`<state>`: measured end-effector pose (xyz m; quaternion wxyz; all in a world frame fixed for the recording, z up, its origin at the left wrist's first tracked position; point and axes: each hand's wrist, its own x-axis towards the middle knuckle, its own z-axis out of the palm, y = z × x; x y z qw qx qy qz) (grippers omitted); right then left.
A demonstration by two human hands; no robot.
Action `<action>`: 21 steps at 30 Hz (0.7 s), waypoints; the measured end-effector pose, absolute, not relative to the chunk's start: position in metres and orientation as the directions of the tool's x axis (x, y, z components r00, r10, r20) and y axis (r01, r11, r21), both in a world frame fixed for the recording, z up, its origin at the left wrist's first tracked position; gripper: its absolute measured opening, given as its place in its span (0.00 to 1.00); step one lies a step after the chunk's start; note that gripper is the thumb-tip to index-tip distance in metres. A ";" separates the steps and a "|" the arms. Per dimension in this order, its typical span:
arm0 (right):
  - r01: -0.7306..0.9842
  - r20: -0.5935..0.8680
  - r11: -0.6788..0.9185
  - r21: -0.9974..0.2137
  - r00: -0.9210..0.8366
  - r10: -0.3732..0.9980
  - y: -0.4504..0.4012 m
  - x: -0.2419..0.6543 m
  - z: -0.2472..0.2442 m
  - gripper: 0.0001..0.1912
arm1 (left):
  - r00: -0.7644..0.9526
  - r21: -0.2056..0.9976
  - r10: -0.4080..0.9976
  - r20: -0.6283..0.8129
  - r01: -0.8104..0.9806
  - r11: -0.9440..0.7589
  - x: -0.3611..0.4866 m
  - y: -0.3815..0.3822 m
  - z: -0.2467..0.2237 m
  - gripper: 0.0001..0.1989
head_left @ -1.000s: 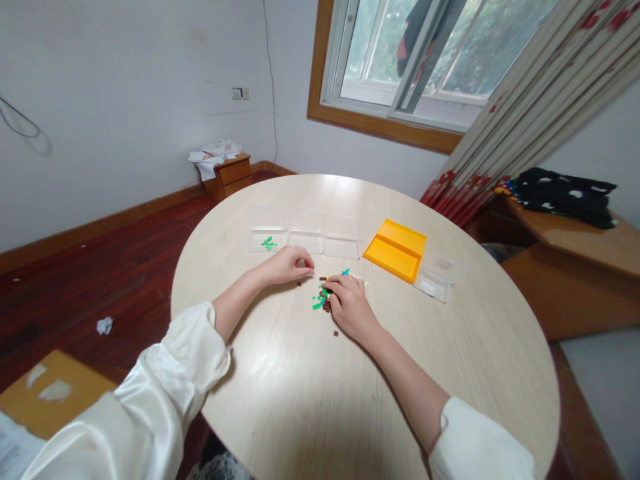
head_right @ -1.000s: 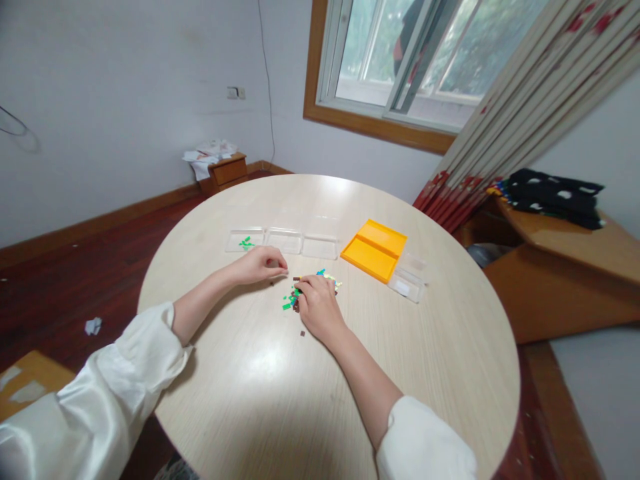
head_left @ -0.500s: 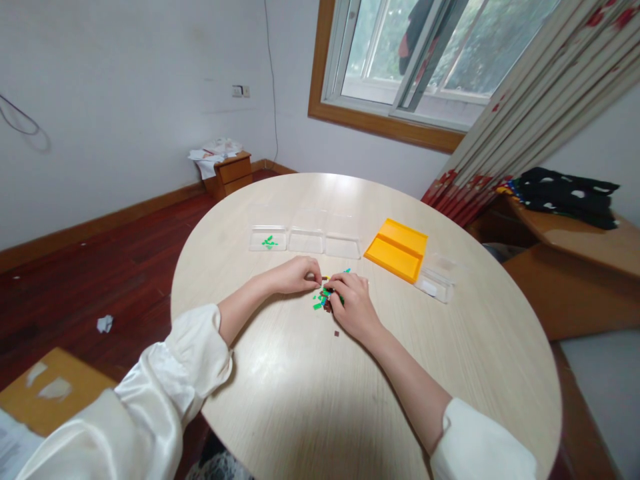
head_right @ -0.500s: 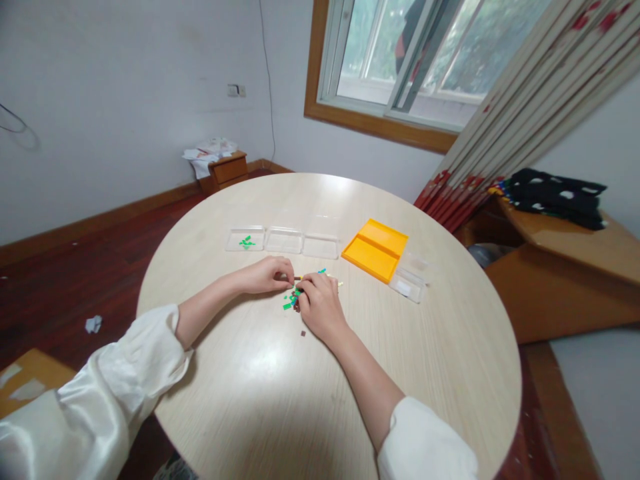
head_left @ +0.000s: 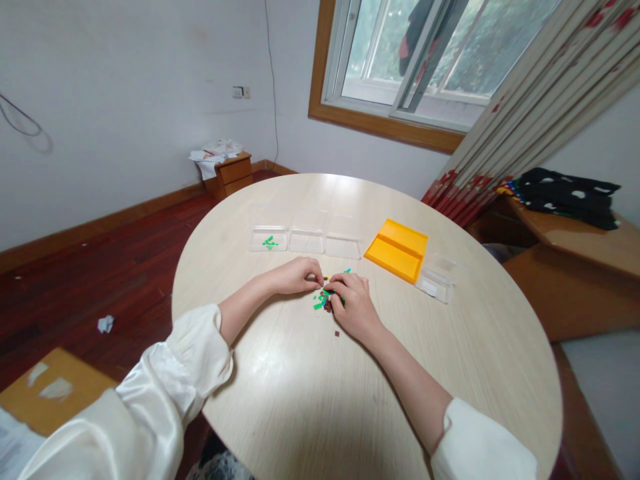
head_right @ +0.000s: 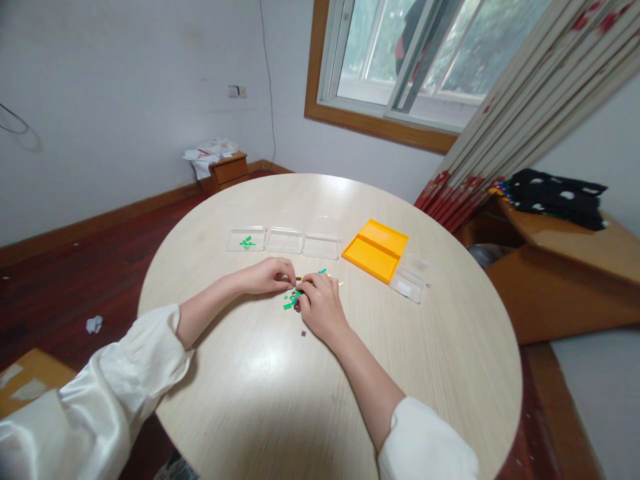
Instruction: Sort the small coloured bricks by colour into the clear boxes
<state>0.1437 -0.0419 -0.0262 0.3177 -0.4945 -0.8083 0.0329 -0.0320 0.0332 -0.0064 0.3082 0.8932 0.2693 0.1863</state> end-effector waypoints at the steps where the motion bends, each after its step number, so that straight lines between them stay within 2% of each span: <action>1: 0.782 0.481 0.508 -0.362 -0.311 0.820 -0.042 0.144 -0.027 0.12 | 0.784 0.651 0.598 0.164 0.369 -0.663 -0.032 0.033 -0.006 0.06; 7: 0.788 0.474 0.505 -0.352 -0.315 0.822 -0.041 0.144 -0.029 0.14 | 0.759 0.637 0.628 0.170 0.401 -0.658 -0.032 0.033 -0.005 0.06; 13: 0.788 0.469 0.499 -0.360 -0.310 0.827 -0.042 0.145 -0.028 0.14 | 0.646 0.625 0.738 0.194 0.498 -0.601 -0.036 0.036 -0.001 0.06; 17: 0.785 0.453 0.503 -0.363 -0.323 0.831 -0.042 0.145 -0.029 0.14 | 0.459 0.581 0.838 0.295 0.609 -0.539 -0.047 0.046 0.003 0.06; 21: 0.781 0.451 0.504 -0.369 -0.323 0.832 -0.041 0.145 -0.029 0.14 | 0.196 0.544 0.907 0.372 0.747 -0.384 -0.062 0.059 0.006 0.07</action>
